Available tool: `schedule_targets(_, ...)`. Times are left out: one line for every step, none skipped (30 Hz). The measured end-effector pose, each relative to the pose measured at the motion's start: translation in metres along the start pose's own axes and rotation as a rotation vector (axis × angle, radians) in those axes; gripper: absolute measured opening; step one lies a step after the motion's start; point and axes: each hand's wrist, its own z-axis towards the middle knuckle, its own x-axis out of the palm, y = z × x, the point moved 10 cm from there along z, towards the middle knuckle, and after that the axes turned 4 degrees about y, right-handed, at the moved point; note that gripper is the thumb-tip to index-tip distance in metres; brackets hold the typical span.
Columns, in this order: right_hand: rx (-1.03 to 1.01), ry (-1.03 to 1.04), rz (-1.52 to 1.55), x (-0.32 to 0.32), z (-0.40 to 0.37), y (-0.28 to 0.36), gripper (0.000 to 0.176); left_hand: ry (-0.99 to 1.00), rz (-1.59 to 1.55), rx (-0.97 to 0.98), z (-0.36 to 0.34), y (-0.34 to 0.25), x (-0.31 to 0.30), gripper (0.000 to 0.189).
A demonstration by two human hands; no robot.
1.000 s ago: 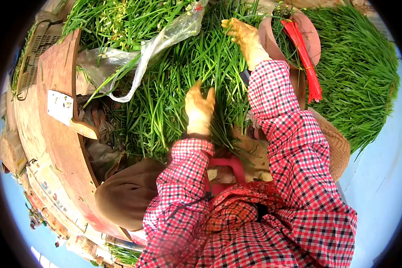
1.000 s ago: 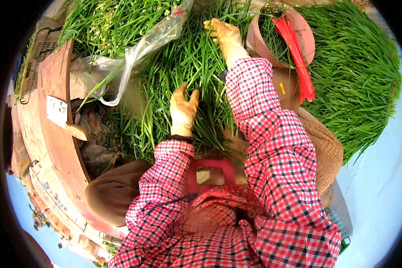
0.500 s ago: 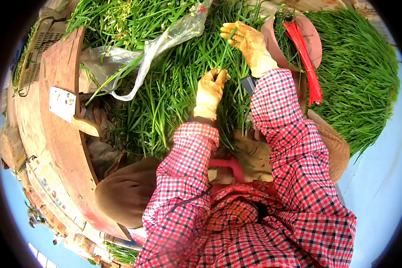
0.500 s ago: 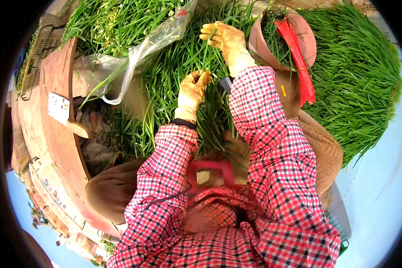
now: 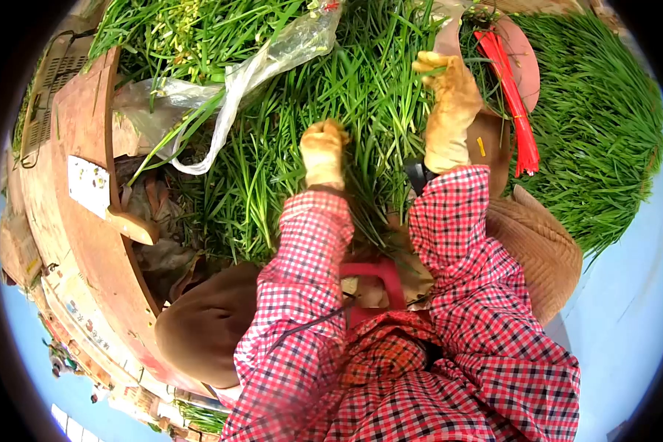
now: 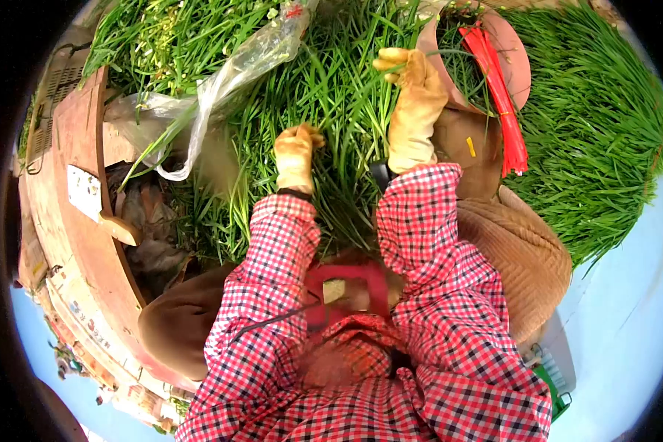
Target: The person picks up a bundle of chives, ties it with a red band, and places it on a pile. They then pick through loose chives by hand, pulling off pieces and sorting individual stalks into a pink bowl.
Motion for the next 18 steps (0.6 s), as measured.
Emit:
schedule_targets(-0.019, 0.047, -0.064, 0.001, 0.008, -0.003, 0.031, -0.002, -0.024, -0.064, 0.007, 0.024, -0.005, 0.024)
schedule_targets(-0.036, 0.095, -0.124, 0.006, 0.016, -0.006, 0.031, 0.01, -0.068, -0.084, 0.004, 0.034, -0.012, 0.024)
schedule_targets(0.164, 0.043, -0.107, 0.003, 0.023, -0.031, 0.025, -0.008, -0.013, -0.072, 0.001, 0.038, -0.023, 0.025)
schedule_targets(0.252, 0.126, 0.061, 0.005, 0.036, -0.064, 0.021, -0.026, 0.04, -0.059, 0.0, 0.038, -0.033, 0.025)
schedule_targets(0.31, 0.134, -0.046, 0.011, 0.045, -0.079, 0.02, -0.05, -0.023, -0.069, 0.002, 0.042, -0.039, 0.027)
schedule_targets(0.371, 0.14, -0.156, 0.016, 0.053, -0.096, 0.02, -0.095, -0.022, -0.047, 0.0, 0.043, -0.048, 0.028)
schedule_targets(0.441, 0.178, -0.316, 0.018, 0.059, -0.123, 0.02, -0.132, 0.175, -0.032, -0.004, 0.033, -0.057, 0.027)
schedule_targets(0.51, 0.215, -0.475, 0.014, 0.066, -0.161, 0.021, -0.168, 0.374, -0.016, -0.006, 0.024, -0.064, 0.027)
schedule_targets(0.373, 0.496, -1.182, 0.032, 0.07, -0.184, 0.017, -0.294, 0.513, 0.12, -0.002, 0.027, -0.073, 0.029)
schedule_targets(0.092, 0.69, -1.881, 0.05, 0.073, -0.206, 0.017, -0.409, 0.645, 0.167, -0.014, 0.007, -0.077, 0.03)
schedule_targets(0.08, 0.549, -1.822, 0.048, 0.066, -0.218, 0.019, -0.527, 0.686, 0.224, -0.024, -0.009, -0.079, 0.029)
schedule_targets(0.069, 0.408, -1.76, 0.04, 0.058, -0.227, 0.022, -0.643, 0.724, 0.283, -0.033, -0.022, -0.081, 0.029)
schedule_targets(0.182, 0.532, -1.855, 0.038, 0.053, -0.241, 0.023, -0.642, 0.696, 0.338, -0.035, -0.028, -0.078, 0.028)
schedule_targets(0.293, 0.658, -1.943, 0.035, 0.05, -0.251, 0.025, -0.643, 0.665, 0.395, -0.037, -0.034, -0.077, 0.028)
schedule_targets(0.408, 0.788, -2.023, 0.03, 0.046, -0.259, 0.027, -0.643, 0.634, 0.451, -0.041, -0.042, -0.076, 0.027)
schedule_targets(0.52, 0.921, -2.101, 0.024, 0.044, -0.264, 0.028, -0.588, 0.609, 0.511, -0.045, -0.056, -0.067, 0.026)
schedule_targets(0.702, 0.439, -1.551, 0.016, 0.05, -0.222, 0.027, -0.537, 0.592, 0.588, -0.047, -0.064, -0.058, 0.026)
schedule_targets(0.237, 0.226, -1.485, 0.008, 0.057, -0.224, 0.024, -0.484, 0.572, 0.663, -0.049, -0.072, -0.047, 0.025)
